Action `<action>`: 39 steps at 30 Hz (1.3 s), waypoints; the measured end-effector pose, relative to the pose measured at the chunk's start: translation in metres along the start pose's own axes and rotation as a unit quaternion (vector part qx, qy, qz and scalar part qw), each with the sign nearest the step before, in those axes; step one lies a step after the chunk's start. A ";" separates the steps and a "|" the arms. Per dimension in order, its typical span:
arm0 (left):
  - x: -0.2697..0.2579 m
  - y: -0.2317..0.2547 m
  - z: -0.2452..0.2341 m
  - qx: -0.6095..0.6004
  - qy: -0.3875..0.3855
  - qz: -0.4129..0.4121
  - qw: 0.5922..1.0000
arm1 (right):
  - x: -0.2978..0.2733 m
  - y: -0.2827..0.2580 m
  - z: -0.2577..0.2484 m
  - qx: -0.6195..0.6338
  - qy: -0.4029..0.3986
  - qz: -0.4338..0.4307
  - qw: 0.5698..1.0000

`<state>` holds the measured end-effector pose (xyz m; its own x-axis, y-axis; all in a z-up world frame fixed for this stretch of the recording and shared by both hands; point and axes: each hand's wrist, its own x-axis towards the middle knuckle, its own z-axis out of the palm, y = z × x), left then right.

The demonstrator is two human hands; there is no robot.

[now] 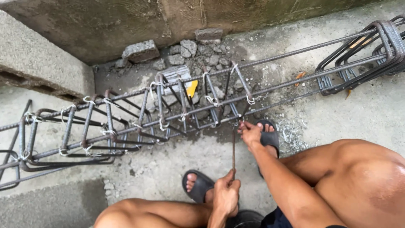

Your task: Tying steel rebar intersections with wire using a manual hook tool.

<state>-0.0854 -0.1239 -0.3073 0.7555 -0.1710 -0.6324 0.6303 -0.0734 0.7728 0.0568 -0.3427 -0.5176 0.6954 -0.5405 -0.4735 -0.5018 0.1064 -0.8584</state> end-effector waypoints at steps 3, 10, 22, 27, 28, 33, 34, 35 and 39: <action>-0.012 0.029 -0.005 0.088 -0.003 0.003 0.996 | -0.023 -0.015 0.007 -0.040 0.031 -0.001 0.999; -0.023 0.075 -0.002 0.214 -0.045 0.033 0.975 | -0.032 -0.014 0.022 0.000 0.049 0.032 0.998; -0.018 0.076 0.009 0.366 -0.080 0.023 0.927 | -0.015 0.013 0.028 0.290 -0.055 0.086 0.952; -0.014 0.047 -0.001 0.163 -0.068 0.051 0.983 | -0.009 0.014 0.026 0.352 -0.067 0.127 0.925; -0.011 0.041 -0.001 0.119 -0.074 0.041 0.989 | -0.004 0.017 0.026 0.379 -0.060 0.144 0.912; -0.022 0.059 0.003 0.218 -0.076 0.062 0.971 | -0.004 0.021 0.030 0.350 -0.060 0.140 0.925; -0.023 0.065 0.005 0.233 -0.075 0.068 0.967 | -0.001 0.025 0.030 0.336 -0.071 0.123 0.931; -0.025 0.071 0.008 0.234 -0.076 0.066 0.967 | -0.005 0.023 0.028 0.336 -0.069 0.125 0.931; -0.026 0.089 0.013 0.257 -0.081 0.066 0.961 | -0.010 0.016 0.024 0.359 -0.110 0.147 0.915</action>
<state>-0.0506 -0.1385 -0.2215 0.7587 -0.3604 -0.5427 0.3273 -0.5094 0.7958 0.0544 -0.3158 -0.5315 0.7113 -0.2266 -0.6654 -0.2717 0.7845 -0.5575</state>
